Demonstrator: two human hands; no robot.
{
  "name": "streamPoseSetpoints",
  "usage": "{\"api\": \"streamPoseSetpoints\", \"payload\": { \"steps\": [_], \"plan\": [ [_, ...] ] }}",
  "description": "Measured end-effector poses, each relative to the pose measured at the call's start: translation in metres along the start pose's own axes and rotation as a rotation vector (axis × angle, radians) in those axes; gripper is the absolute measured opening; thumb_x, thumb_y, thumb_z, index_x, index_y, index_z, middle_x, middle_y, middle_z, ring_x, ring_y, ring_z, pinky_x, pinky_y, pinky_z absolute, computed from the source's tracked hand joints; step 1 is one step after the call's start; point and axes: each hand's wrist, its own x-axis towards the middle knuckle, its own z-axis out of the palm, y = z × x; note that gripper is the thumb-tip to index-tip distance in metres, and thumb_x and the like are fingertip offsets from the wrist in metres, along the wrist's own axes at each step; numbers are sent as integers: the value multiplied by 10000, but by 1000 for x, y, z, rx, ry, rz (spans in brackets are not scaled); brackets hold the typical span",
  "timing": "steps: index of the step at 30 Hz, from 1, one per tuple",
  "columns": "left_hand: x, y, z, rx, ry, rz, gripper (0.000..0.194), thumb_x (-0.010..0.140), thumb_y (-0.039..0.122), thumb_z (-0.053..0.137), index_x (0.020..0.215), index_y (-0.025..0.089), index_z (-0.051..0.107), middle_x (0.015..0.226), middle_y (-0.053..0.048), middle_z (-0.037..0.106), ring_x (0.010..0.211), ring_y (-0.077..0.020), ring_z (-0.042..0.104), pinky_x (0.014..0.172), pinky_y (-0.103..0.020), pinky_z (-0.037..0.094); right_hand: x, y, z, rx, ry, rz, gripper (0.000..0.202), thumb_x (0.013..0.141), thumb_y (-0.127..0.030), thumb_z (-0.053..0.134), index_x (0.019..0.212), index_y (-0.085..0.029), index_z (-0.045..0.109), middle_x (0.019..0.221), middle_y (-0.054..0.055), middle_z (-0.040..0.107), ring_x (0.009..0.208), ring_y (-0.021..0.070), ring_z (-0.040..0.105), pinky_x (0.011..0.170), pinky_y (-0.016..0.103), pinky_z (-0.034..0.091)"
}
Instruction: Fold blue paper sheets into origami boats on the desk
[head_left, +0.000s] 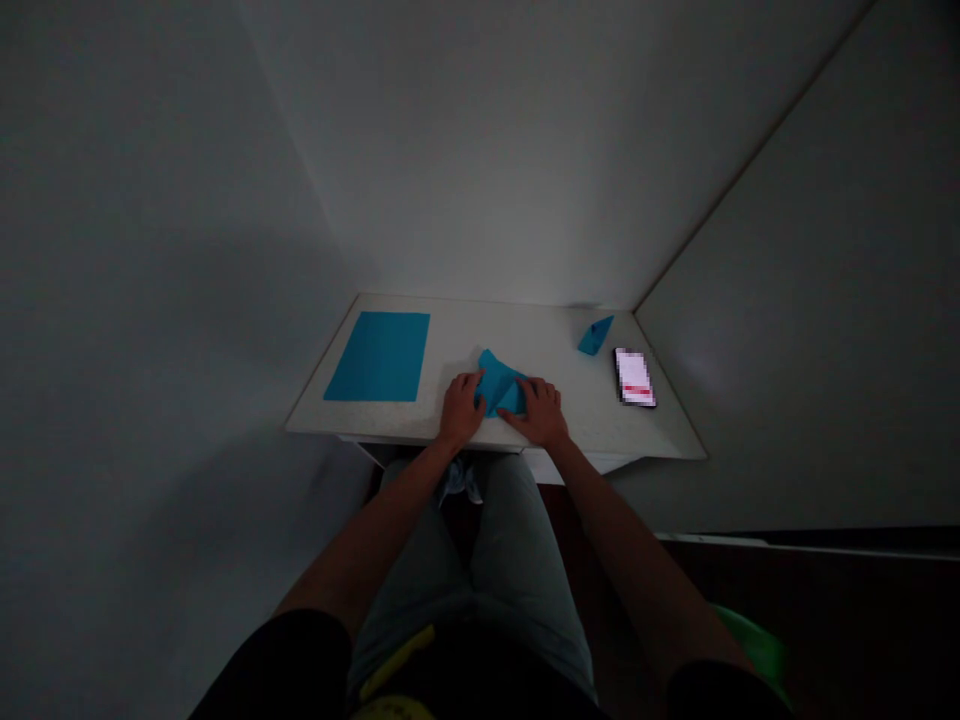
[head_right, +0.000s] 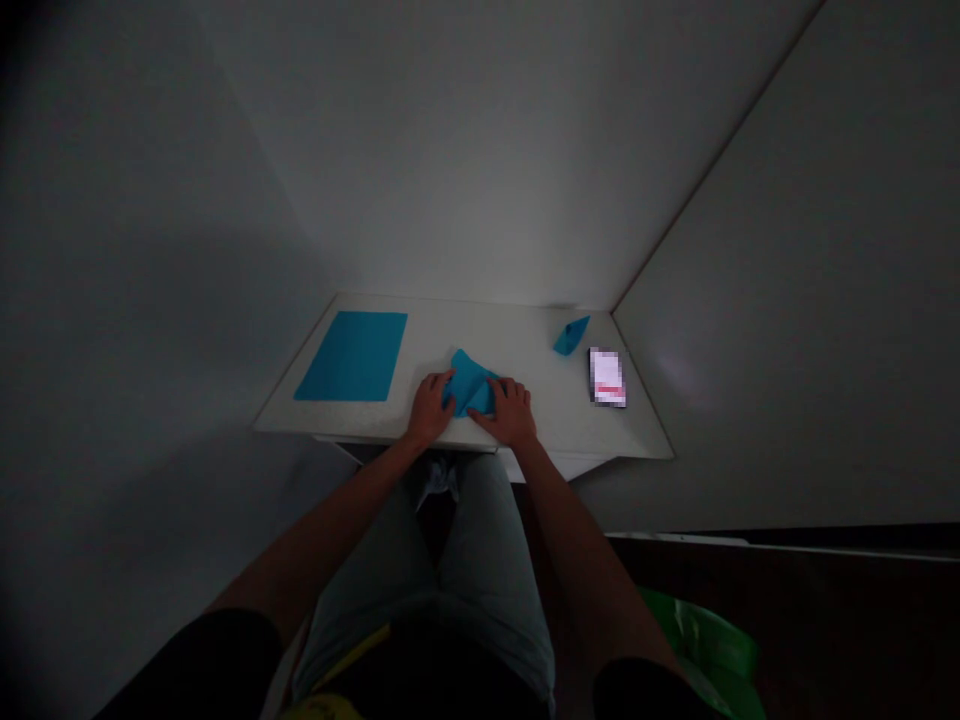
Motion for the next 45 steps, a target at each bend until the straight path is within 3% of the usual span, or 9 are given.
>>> {"api": "streamPoseSetpoints", "payload": {
  "steps": [7, 12, 17, 23, 26, 31, 37, 40, 45],
  "plan": [
    [-3, 9, 4, 171, -133, 74, 665, 1021, 231, 592, 1664, 163, 435, 1609, -197, 535, 1479, -345, 503, 1232, -514, 440, 4, 14, 10, 141, 29, -15, 699, 963, -658, 672, 1487, -198, 621, 1412, 196, 689, 1298, 391, 617, 1108, 558, 474],
    [1, 4, 4, 88, 12, -102, 641, 1005, 245, 612, 1618, 157, 447, 1465, -212, 568, 1377, -357, 583, 1185, -540, 492, 4, 29, 18, 306, 70, 31, 561, 834, -514, 783, 1296, -207, 700, 1205, 135, 791, 1111, 353, 722, 1051, 534, 522],
    [5, -3, 1, -96, 203, -207, 724, 928, 122, 612, 1620, 167, 402, 1426, -187, 506, 1319, -314, 619, 1173, -481, 533, 3, 32, 13, 393, 98, 36, 276, 841, -378, 727, 1087, -255, 747, 1128, 71, 831, 1069, 309, 752, 1070, 510, 512],
    [2, 3, -8, 71, 117, -245, 480, 954, 131, 620, 1426, 207, 667, 1481, -193, 513, 1369, -361, 584, 1178, -556, 493, -7, 34, -4, 360, 111, 74, 140, 876, -270, 683, 987, -269, 768, 1316, 80, 804, 1279, 346, 692, 1119, 573, 446],
    [-3, 10, -13, 220, 67, -165, 422, 1006, 226, 639, 1423, 257, 695, 1570, -169, 535, 1495, -388, 476, 1227, -600, 409, -18, 37, -8, 365, 77, -2, 152, 892, -298, 700, 1017, -276, 785, 1356, 85, 790, 1318, 351, 673, 1121, 570, 459],
    [-8, 18, -13, 289, -146, 51, 455, 1052, 454, 641, 1476, 294, 675, 1563, -130, 616, 1465, -362, 511, 1251, -588, 369, -26, 41, -12, 459, 2, -181, 239, 952, -423, 712, 1136, -286, 777, 1361, 89, 776, 1285, 323, 698, 1120, 515, 499],
    [-5, 8, -13, 246, -218, 104, 391, 1023, 308, 636, 1406, 319, 715, 1560, -93, 649, 1476, -354, 525, 1279, -643, 315, -18, 41, -9, 227, 104, 150, 460, 1008, -525, 629, 1350, -222, 686, 1403, 176, 717, 1281, 379, 643, 1081, 561, 504],
    [-3, 1, -17, 219, -230, 122, 303, 1058, 351, 601, 1325, 307, 737, 1556, -94, 651, 1497, -348, 509, 1283, -643, 305, -19, 31, -9, 150, 43, 127, 544, 1010, -594, 630, 1419, -237, 660, 1480, 172, 685, 1343, 405, 583, 1111, 584, 462],
    [1, -5, -22, 253, -274, 98, 408, 1021, 425, 664, 1402, 293, 716, 1594, -163, 548, 1530, -376, 447, 1253, -620, 331, -26, 20, -18, 167, 3, 41, 619, 1071, -628, 511, 1558, -253, 585, 1470, 162, 683, 1318, 395, 575, 1135, 568, 422]
  ]
}}
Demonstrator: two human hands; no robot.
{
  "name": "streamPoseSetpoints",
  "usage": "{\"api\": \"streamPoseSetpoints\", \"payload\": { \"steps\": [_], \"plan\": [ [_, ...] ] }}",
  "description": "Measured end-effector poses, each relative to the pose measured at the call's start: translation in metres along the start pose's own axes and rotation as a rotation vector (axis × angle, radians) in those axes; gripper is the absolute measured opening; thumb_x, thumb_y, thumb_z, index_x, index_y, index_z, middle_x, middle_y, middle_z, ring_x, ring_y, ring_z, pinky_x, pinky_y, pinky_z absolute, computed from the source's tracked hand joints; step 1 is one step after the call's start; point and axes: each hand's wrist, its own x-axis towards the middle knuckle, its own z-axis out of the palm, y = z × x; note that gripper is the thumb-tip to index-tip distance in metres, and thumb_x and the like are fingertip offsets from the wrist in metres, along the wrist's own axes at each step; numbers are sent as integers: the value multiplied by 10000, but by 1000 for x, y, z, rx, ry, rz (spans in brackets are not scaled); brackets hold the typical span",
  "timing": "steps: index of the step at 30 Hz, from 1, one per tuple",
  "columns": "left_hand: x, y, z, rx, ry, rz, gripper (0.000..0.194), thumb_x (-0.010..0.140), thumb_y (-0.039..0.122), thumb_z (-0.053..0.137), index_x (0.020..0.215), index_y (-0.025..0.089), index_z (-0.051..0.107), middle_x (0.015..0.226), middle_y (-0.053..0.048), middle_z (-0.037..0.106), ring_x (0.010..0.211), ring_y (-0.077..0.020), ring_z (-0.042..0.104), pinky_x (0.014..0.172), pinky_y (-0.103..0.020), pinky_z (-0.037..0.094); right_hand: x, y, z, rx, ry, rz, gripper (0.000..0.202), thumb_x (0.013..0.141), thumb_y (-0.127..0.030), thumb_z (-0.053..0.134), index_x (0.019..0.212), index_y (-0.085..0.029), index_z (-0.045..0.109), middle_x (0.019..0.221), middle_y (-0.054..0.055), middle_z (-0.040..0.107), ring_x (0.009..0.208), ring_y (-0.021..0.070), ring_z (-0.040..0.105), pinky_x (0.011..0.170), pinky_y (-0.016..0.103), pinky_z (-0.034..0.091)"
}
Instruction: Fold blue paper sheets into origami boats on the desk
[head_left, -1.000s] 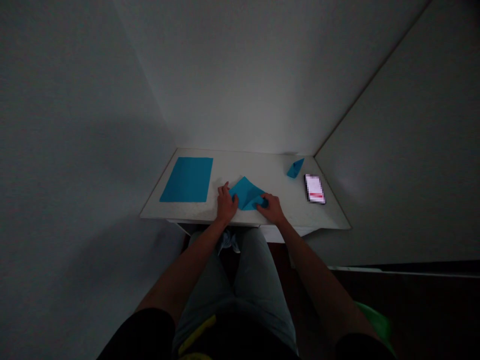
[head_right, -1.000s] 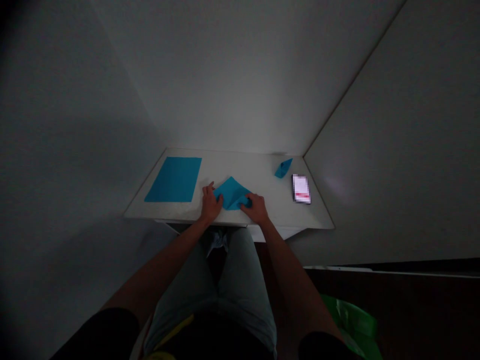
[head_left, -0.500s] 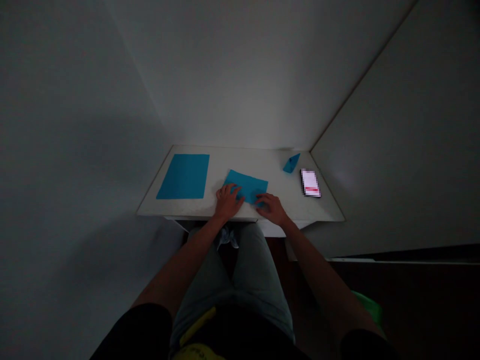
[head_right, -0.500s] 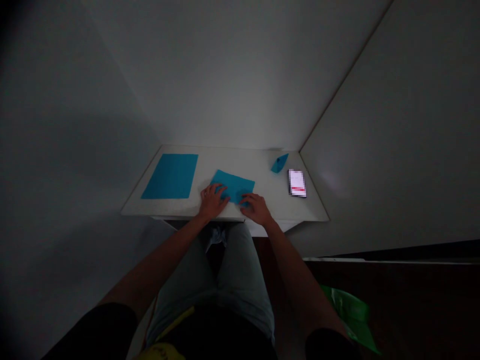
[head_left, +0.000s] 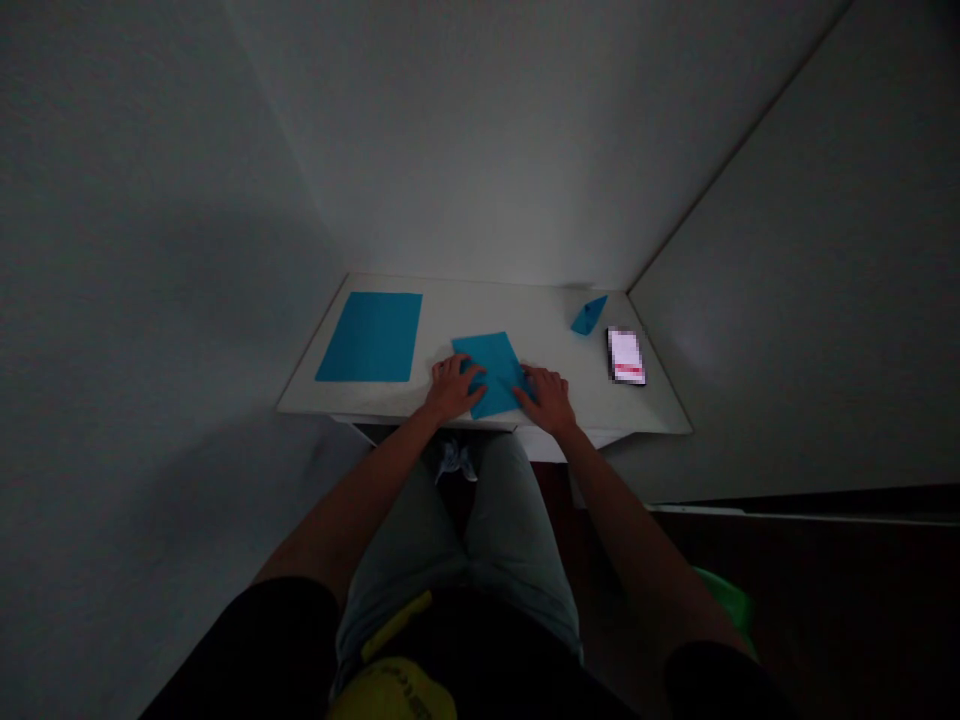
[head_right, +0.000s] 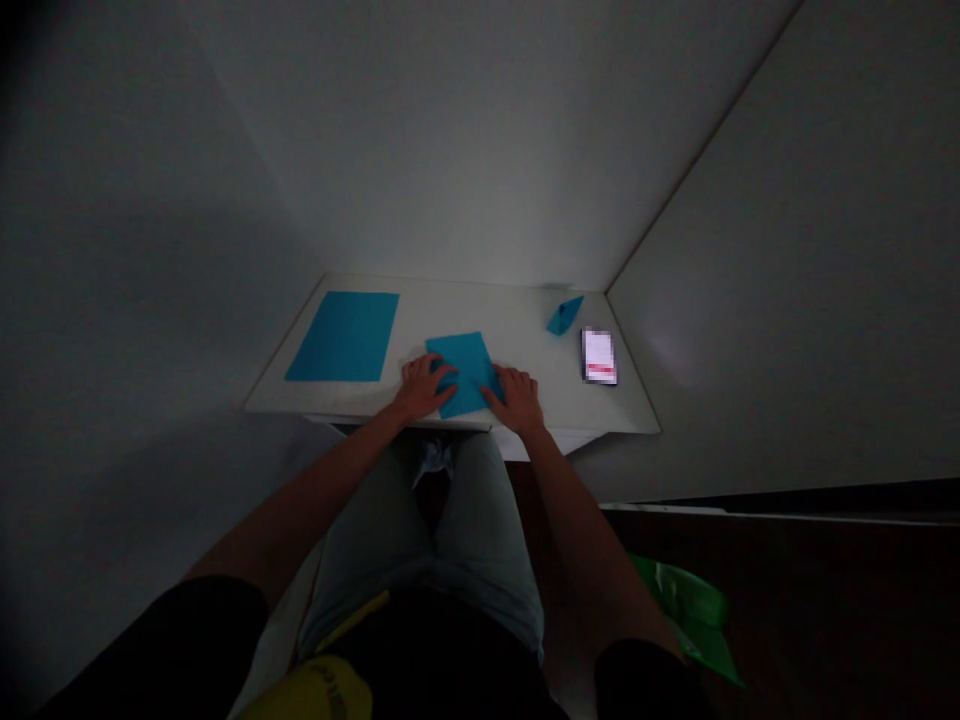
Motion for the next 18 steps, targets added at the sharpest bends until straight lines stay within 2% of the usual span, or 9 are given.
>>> {"api": "streamPoseSetpoints", "payload": {
  "steps": [5, 9, 11, 13, 16, 18],
  "plan": [
    [8, -4, -6, -5, -115, 17, 514, 992, 186, 538, 1424, 389, 729, 1550, -95, 592, 1477, -343, 484, 1235, -612, 348, 2, 6, -3, 70, 38, 41, 628, 1107, -589, 435, 1597, -217, 555, 1403, 165, 700, 1247, 371, 597, 1107, 545, 442],
    [11, -1, -15, 15, -103, 101, 550, 971, 76, 489, 1320, 390, 776, 1490, -58, 663, 1475, -308, 498, 1256, -612, 295, 2, 8, 0, 25, 19, -2, 570, 1102, -588, 478, 1555, -270, 615, 1499, 145, 667, 1335, 372, 565, 1137, 557, 431],
    [7, 1, -20, 19, -55, 107, 458, 1010, 130, 518, 1297, 365, 787, 1450, -79, 684, 1429, -314, 538, 1247, -594, 308, 2, 7, 2, -7, -2, -41, 538, 1086, -589, 535, 1530, -304, 644, 1566, 116, 641, 1402, 371, 529, 1176, 569, 404],
    [-2, 2, -23, 3, -15, 90, 344, 1042, 290, 602, 1338, 327, 773, 1438, -110, 679, 1381, -334, 570, 1228, -576, 347, 0, 5, 3, -39, -12, -63, 535, 1056, -604, 606, 1504, -320, 671, 1609, 94, 619, 1444, 380, 491, 1201, 584, 378],
    [-21, -3, -24, -21, -21, 89, 494, 993, 525, 712, 1423, 281, 726, 1492, -131, 653, 1407, -361, 561, 1232, -552, 371, -1, 1, 5, -68, 4, -48, 539, 1017, -628, 672, 1461, -326, 712, 1606, 91, 621, 1453, 404, 459, 1198, 602, 370],
    [-31, -9, -22, -24, -40, 87, 585, 974, 559, 727, 1481, 272, 687, 1566, -135, 618, 1459, -367, 534, 1259, -549, 354, -1, 2, 6, -64, 15, -30, 493, 1018, -632, 670, 1407, -340, 749, 1542, 95, 659, 1430, 409, 463, 1187, 604, 373]
  ]
}}
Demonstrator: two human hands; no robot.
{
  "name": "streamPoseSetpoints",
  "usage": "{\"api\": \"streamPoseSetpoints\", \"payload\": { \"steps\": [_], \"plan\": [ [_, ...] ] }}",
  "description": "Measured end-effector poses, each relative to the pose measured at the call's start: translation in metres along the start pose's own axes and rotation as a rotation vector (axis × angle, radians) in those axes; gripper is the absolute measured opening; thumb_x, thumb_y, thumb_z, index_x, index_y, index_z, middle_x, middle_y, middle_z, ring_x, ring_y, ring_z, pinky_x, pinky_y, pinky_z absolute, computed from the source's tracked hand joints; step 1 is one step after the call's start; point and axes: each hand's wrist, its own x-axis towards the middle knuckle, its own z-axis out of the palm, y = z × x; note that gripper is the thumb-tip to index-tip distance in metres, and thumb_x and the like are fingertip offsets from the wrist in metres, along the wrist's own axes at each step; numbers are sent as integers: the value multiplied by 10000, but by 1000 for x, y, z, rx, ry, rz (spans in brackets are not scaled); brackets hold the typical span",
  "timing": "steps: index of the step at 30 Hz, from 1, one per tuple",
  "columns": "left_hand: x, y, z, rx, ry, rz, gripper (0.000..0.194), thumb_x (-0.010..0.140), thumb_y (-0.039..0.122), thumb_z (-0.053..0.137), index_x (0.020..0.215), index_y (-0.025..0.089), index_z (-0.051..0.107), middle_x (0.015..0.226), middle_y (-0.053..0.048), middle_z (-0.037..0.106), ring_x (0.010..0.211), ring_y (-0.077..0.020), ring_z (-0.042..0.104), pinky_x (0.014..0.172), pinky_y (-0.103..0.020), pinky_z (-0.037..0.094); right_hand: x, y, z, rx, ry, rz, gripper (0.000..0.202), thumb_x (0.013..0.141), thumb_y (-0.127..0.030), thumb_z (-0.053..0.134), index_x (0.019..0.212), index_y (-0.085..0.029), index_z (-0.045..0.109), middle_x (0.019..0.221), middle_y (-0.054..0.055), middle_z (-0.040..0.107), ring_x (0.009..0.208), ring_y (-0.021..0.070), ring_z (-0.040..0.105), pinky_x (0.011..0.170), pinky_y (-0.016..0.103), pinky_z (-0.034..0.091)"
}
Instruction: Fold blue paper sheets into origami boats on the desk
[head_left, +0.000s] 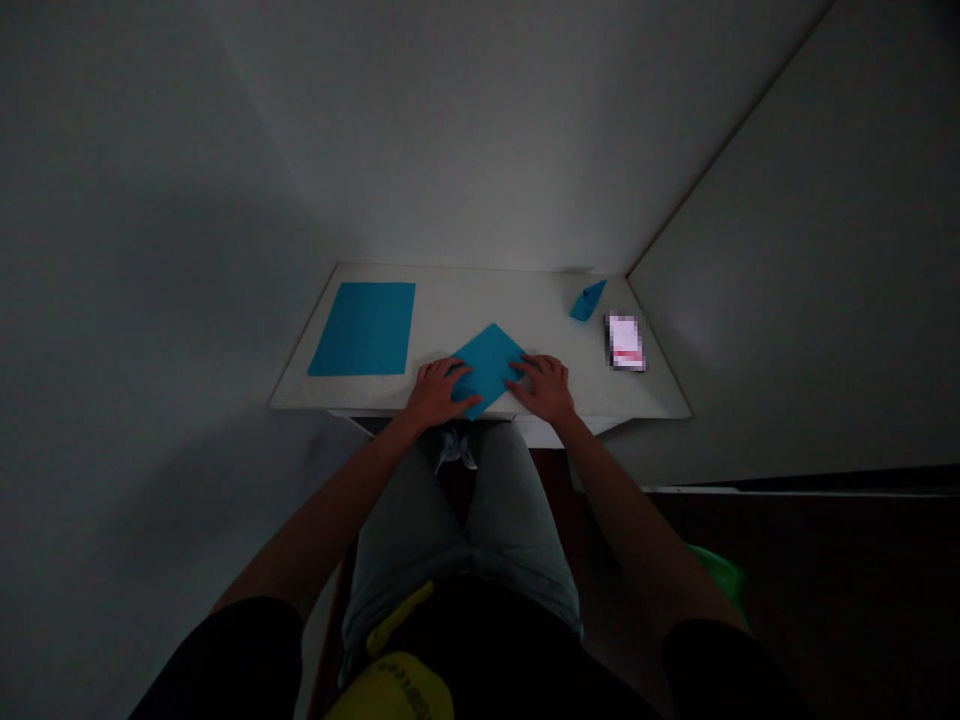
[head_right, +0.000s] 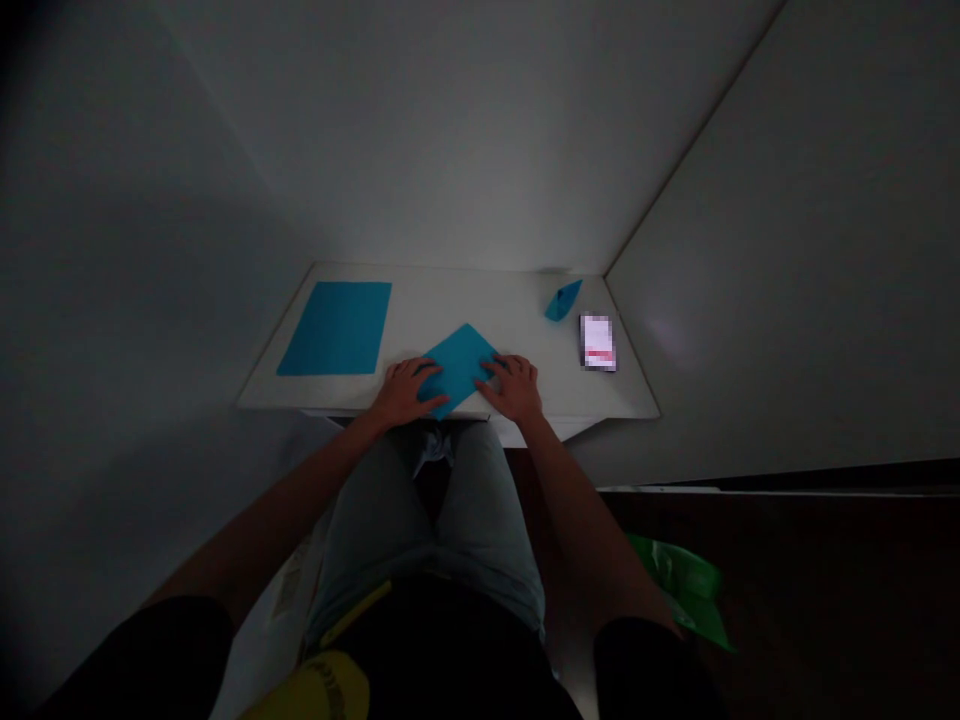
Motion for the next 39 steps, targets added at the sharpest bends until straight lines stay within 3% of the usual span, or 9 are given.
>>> {"api": "streamPoseSetpoints", "payload": {
  "steps": [4, 9, 14, 18, 24, 30, 34, 39],
  "plan": [
    [-5, -11, 4, 19, -32, -3, 561, 997, 434, 674, 1542, 303, 646, 1674, -110, 538, 1578, -360, 436, 1314, -569, 290, 4, 11, 3, 63, 24, 80, 463, 1042, -628, 614, 1366, -331, 760, 1350, 121, 710, 1315, 394, 531, 1133, 598, 418],
    [6, -20, 4, 42, -66, 22, 502, 1041, 264, 550, 1515, 363, 682, 1672, -89, 528, 1600, -318, 424, 1325, -562, 282, 22, 26, 19, 105, 118, 305, 747, 962, -706, 644, 1516, -206, 613, 1445, 216, 611, 1302, 436, 534, 1101, 646, 444],
    [7, -21, 1, -1, -67, 59, 507, 1046, 458, 648, 1540, 343, 654, 1660, -104, 539, 1585, -327, 447, 1333, -551, 294, 45, 27, 36, 121, 120, 390, 727, 850, -757, 740, 1368, -248, 690, 1434, 208, 589, 1298, 456, 530, 1081, 674, 441],
    [5, -17, 0, 15, -68, 49, 537, 1024, 472, 684, 1542, 335, 649, 1667, -109, 527, 1584, -334, 448, 1337, -550, 285, 56, 26, 35, 139, 109, 393, 622, 822, -690, 785, 1269, -263, 722, 1389, 184, 641, 1280, 438, 559, 1061, 646, 458],
    [5, -17, 2, 32, -53, 54, 549, 1024, 482, 677, 1550, 329, 641, 1660, -117, 530, 1582, -346, 442, 1332, -557, 275, 56, 18, 19, 279, -9, 266, 412, 932, -514, 696, 1276, -287, 681, 1253, 89, 797, 1164, 343, 678, 1070, 584, 476],
    [4, -14, 3, 41, -39, 30, 593, 988, 546, 730, 1528, 311, 659, 1646, -141, 539, 1595, -374, 427, 1335, -585, 256, 35, 0, 12, 260, -83, -4, 467, 981, -387, 605, 1420, -257, 697, 1413, 101, 763, 1245, 353, 677, 1128, 563, 476],
    [6, -9, 5, 54, -41, 3, 609, 971, 527, 750, 1518, 279, 652, 1644, -165, 527, 1610, -372, 406, 1335, -588, 245, 28, -3, 12, 225, -83, -23, 614, 980, -361, 584, 1574, -210, 615, 1533, 128, 700, 1304, 388, 644, 1161, 599, 470],
    [7, -1, 10, 52, -20, -24, 639, 947, 530, 775, 1492, 222, 652, 1624, -202, 528, 1626, -406, 377, 1336, -587, 256, 27, -6, 7, 262, -98, -131, 503, 1044, -387, 536, 1508, -253, 678, 1494, 94, 730, 1357, 347, 648, 1208, 541, 451]
  ]
}}
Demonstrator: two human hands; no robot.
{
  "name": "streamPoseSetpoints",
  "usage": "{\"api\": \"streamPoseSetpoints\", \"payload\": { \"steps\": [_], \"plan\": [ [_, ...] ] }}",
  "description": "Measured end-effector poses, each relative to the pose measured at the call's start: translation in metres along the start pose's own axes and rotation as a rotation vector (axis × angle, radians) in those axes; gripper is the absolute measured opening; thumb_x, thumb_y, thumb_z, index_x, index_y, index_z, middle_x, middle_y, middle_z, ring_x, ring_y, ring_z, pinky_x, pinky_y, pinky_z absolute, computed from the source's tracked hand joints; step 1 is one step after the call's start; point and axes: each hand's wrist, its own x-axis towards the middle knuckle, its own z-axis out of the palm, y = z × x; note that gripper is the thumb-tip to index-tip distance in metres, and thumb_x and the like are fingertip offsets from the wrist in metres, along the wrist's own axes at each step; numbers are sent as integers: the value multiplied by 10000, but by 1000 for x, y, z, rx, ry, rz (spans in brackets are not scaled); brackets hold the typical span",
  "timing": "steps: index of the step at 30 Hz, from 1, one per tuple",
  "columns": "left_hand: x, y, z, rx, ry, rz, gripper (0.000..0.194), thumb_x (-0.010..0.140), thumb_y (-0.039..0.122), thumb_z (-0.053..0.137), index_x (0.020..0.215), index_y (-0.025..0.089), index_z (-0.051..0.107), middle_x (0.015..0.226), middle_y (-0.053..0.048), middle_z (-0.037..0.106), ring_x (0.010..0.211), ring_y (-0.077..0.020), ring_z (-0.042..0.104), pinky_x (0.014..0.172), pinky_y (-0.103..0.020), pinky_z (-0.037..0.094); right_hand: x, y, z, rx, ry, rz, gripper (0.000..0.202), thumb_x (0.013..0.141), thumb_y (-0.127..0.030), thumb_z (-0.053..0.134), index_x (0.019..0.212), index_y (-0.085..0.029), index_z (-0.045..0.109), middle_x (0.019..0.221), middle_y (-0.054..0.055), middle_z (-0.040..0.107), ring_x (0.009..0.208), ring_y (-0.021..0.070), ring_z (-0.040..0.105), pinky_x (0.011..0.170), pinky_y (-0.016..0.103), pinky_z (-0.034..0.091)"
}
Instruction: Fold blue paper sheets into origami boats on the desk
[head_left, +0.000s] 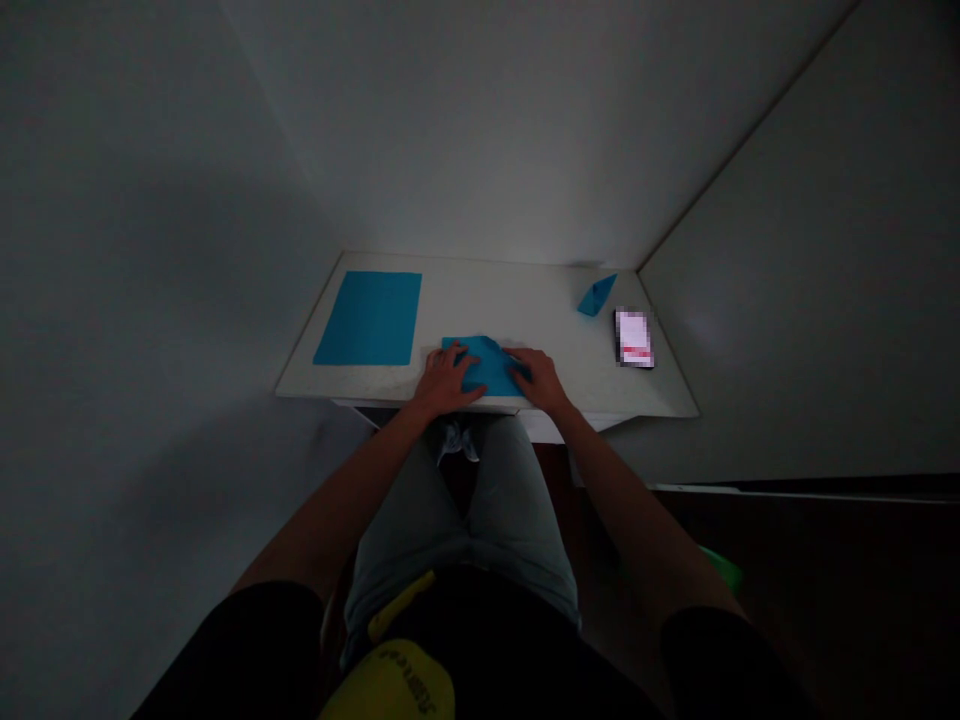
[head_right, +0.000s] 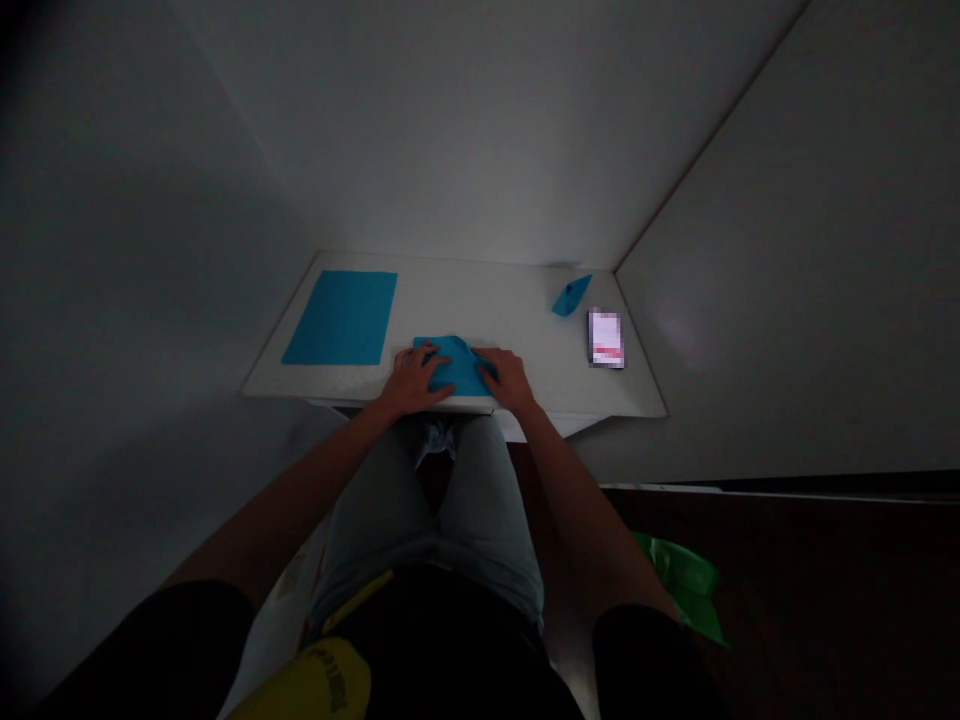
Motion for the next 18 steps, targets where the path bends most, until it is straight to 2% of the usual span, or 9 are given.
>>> {"api": "streamPoseSetpoints", "payload": {
  "steps": [4, 6, 8, 12, 15, 18],
  "plan": [
    [-1, 1, 1, 23, -8, 8, 679, 974, 577, 721, 1541, 222, 609, 1633, -202, 518, 1631, -399, 374, 1338, -588, 248, -1, 2, 4, 45, 112, 29, 494, 1044, -442, 552, 1475, -234, 676, 1440, 141, 742, 1247, 348, 687, 1142, 547, 500],
    [-1, 0, 1, 33, -8, 20, 693, 986, 596, 694, 1562, 226, 591, 1644, -198, 510, 1632, -391, 374, 1338, -583, 246, -1, 6, 7, 110, 202, 109, 547, 1028, -467, 563, 1507, -211, 629, 1385, 171, 747, 1135, 338, 708, 1039, 528, 558],
    [-1, 0, 1, 30, -1, 27, 701, 988, 597, 687, 1572, 223, 584, 1652, -196, 505, 1629, -386, 377, 1336, -574, 249, -1, 9, 7, 184, 257, 205, 622, 1011, -492, 582, 1561, -201, 560, 1249, 159, 772, 1001, 308, 715, 911, 471, 593],
    [-2, -1, 0, -3, 11, 38, 704, 983, 577, 697, 1573, 206, 596, 1649, -194, 514, 1623, -398, 381, 1336, -577, 241, -4, 10, 1, 251, 222, 275, 709, 994, -494, 604, 1632, -214, 470, 894, 38, 728, 759, 240, 657, 747, 368, 551],
    [-2, -1, -1, -11, 27, 62, 688, 990, 574, 689, 1572, 216, 608, 1642, -181, 531, 1624, -397, 378, 1335, -579, 232, -7, 10, -5, 261, 203, 251, 724, 984, -463, 612, 1649, -220, 462, 823, 0, 668, 707, 215, 617, 711, 339, 517],
    [-3, -1, -1, -4, 37, 72, 633, 1005, 551, 676, 1560, 249, 630, 1636, -164, 546, 1601, -385, 409, 1317, -584, 251, -10, 12, -9, 266, 186, 229, 640, 968, -443, 626, 1565, -219, 572, 806, -6, 641, 707, 205, 596, 715, 334, 502]
  ]
}}
